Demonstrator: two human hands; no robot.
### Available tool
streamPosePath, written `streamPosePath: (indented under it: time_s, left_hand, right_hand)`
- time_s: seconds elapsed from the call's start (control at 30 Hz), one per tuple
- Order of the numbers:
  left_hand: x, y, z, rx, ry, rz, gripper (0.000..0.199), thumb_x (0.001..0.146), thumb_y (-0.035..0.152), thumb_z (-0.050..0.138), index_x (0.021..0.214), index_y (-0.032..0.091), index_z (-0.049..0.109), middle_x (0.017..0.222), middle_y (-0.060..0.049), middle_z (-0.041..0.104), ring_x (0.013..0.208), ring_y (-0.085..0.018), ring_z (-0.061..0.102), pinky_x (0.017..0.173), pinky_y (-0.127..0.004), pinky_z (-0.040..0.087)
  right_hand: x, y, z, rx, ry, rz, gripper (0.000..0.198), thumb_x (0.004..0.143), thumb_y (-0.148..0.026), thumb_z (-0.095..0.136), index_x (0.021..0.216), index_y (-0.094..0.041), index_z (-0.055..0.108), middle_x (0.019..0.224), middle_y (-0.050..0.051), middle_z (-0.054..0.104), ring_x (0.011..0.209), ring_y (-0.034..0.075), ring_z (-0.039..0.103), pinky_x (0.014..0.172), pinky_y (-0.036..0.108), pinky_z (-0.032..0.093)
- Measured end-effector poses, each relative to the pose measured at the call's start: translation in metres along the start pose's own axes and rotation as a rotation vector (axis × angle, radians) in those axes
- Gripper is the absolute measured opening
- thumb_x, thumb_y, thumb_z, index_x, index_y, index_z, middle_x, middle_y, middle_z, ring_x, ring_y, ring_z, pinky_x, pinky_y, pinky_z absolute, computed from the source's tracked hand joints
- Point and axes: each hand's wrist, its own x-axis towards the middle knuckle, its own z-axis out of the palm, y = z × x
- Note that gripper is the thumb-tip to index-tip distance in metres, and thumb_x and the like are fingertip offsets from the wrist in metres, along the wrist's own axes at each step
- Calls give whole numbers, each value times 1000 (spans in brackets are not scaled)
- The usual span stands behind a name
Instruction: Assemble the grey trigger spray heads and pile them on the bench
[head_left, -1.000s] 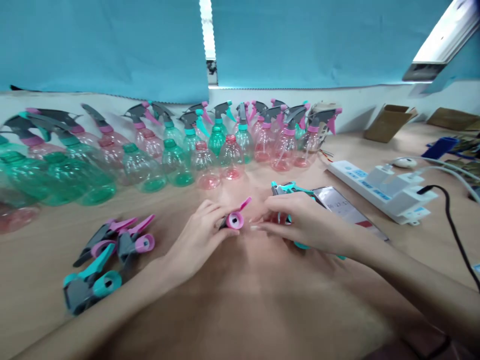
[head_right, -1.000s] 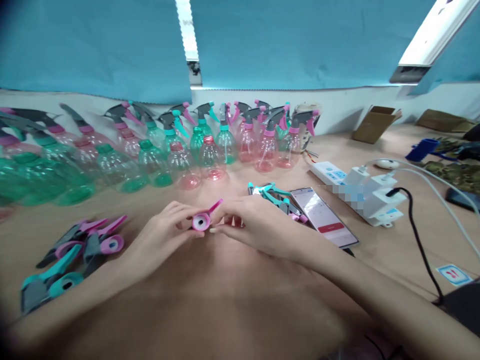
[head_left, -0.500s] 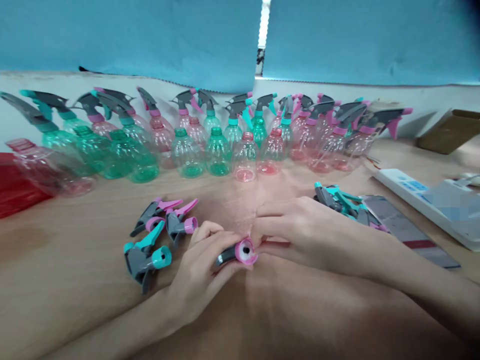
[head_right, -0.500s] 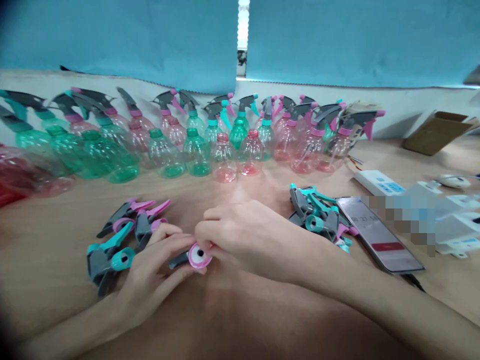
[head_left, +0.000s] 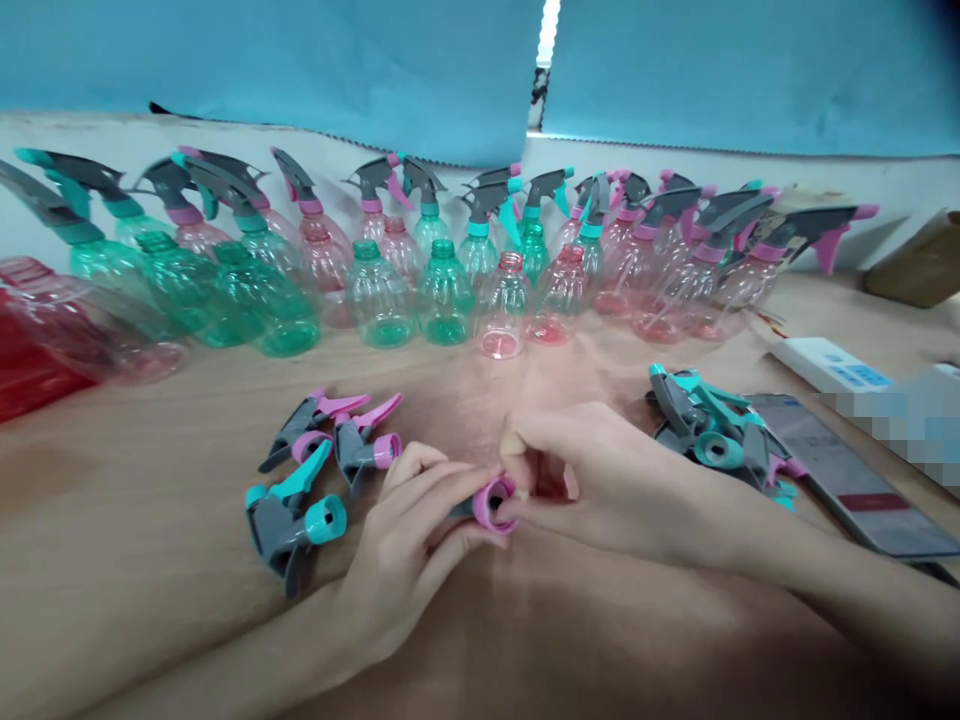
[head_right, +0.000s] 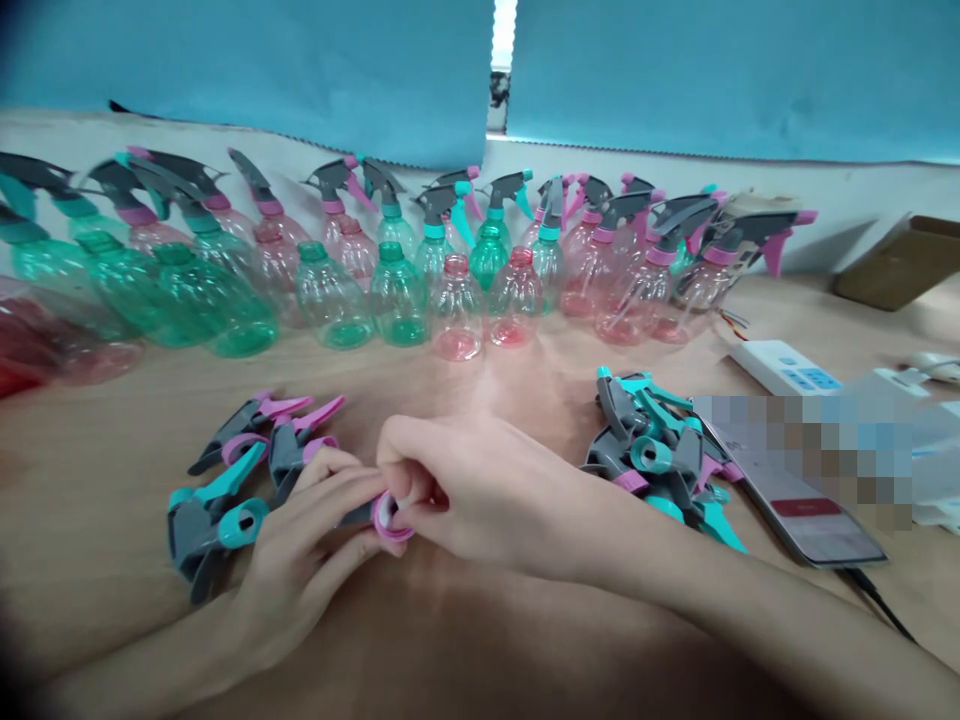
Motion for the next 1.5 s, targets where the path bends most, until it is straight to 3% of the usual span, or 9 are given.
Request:
streamPosePath:
  time_s: [0.17, 0.33, 0.63, 0.87, 1.0, 1.07, 1.27, 1.5]
  left_hand:
    - [0, -2, 2, 7, 47, -15, 23, 89, 29, 54, 112, 23, 54, 88, -3, 64, 81, -19, 46, 70, -33, 43]
    - [-2, -6, 2, 45, 81, -16, 24, 87, 27, 58, 110, 23, 55, 90, -3, 64, 83, -20, 48, 76, -37, 41]
    - [-1, -4, 1, 69, 55, -17, 15, 89, 26, 55, 104, 23, 56, 89, -4, 65, 81, -20, 49, 72, -37, 43]
    - [0, -1, 2, 95, 49, -8, 6, 88, 22, 56, 94, 21, 56, 87, -4, 64, 81, -20, 48, 72, -37, 43]
    - [0, -2, 3, 95, 76, -11, 9, 87, 22, 56, 96, 19, 56, 87, -4, 64, 81, -20, 48, 73, -36, 43]
    - [-1, -2, 4, 95, 72, -1, 11, 87, 21, 57, 97, 19, 56, 86, -4, 64, 81, -20, 49, 73, -36, 42]
    - [-3, -4, 6, 118, 76, 41, 13, 86, 17, 57, 99, 16, 57, 86, -5, 63, 80, -20, 50, 72, -35, 42]
    - [-2, -3, 7, 144, 81, 81, 15, 91, 26, 52, 101, 16, 56, 86, -5, 63, 80, -20, 51, 70, -36, 42]
  right_hand:
    - [0, 6, 18, 320, 93, 182, 25, 74, -13, 61, 72, -21, 37, 65, -7, 48, 56, 6, 43, 49, 18, 35]
    - [-4, 5, 28, 437, 156, 240, 29, 75, -14, 59, 70, -22, 32, 68, -6, 46, 59, 8, 43, 49, 20, 35]
    - [-11, -7, 33, 71, 268, 23, 30, 60, 1, 51, 65, -21, 31, 62, -9, 43, 54, 6, 37, 49, 20, 28]
    - [-7, -4, 34, -174, 256, 2, 22, 70, -6, 51, 66, -20, 36, 64, -7, 44, 56, 8, 40, 49, 22, 29]
    - [-10, -9, 41, -481, 375, -19, 10, 74, -10, 50, 69, -18, 47, 67, -1, 52, 61, 13, 48, 50, 26, 32]
    - [-13, -11, 47, -584, 452, -69, 13, 77, -8, 46, 69, -17, 51, 64, 0, 53, 59, 14, 50, 49, 27, 33]
    - [-20, -19, 58, -674, 573, -145, 23, 79, -4, 44, 63, -17, 53, 52, -2, 44, 48, 13, 42, 41, 26, 29]
    - [-21, -19, 59, -634, 553, -197, 26, 82, -5, 41, 62, -17, 52, 54, 1, 46, 51, 15, 43, 43, 26, 32]
